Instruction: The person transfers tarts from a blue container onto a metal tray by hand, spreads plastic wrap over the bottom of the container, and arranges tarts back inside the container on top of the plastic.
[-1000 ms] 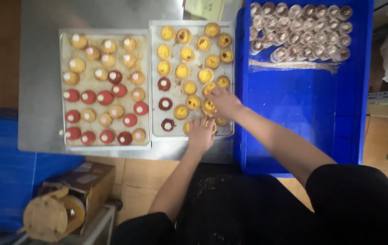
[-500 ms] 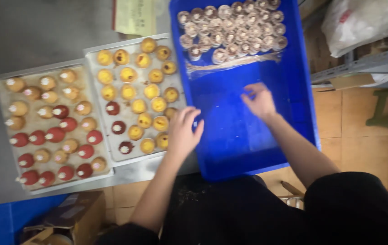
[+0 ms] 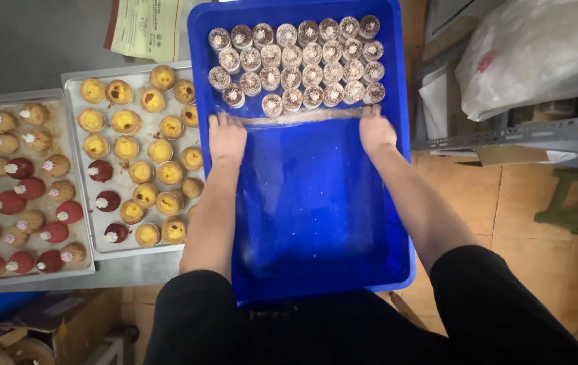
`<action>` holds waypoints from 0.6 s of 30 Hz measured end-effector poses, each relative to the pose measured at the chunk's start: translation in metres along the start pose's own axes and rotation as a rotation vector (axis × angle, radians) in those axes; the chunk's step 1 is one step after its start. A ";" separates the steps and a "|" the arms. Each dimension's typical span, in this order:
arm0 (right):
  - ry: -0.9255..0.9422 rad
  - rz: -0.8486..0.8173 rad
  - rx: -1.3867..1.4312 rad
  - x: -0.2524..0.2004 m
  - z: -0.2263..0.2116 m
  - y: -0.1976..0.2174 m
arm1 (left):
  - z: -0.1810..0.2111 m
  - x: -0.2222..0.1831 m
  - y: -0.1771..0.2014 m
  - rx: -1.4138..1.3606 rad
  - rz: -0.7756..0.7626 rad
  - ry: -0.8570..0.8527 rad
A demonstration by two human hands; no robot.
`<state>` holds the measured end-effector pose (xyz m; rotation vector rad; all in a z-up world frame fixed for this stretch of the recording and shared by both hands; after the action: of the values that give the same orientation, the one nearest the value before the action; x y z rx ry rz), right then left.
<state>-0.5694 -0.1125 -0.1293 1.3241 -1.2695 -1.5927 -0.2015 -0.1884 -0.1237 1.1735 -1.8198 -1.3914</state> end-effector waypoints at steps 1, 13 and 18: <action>0.018 -0.014 -0.016 0.002 0.000 -0.002 | -0.001 -0.001 0.000 -0.018 -0.041 -0.004; 0.137 0.028 -0.079 0.010 0.001 -0.014 | 0.016 -0.051 0.037 0.001 -0.096 -0.196; 0.116 -0.029 -0.087 -0.002 -0.013 0.016 | 0.028 -0.078 0.045 0.024 -0.194 -0.305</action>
<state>-0.5576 -0.1181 -0.1132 1.3656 -1.1039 -1.5495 -0.2024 -0.1026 -0.0834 1.2313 -1.9723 -1.7444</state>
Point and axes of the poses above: each hand's wrist, its own x-axis towards the middle knuckle, its own y-axis out of the back of the hand, z = x × y, the point moved 3 cm from there along x, towards the middle knuckle, and after that the axes turned 3 degrees about z, right-handed, at the moved point
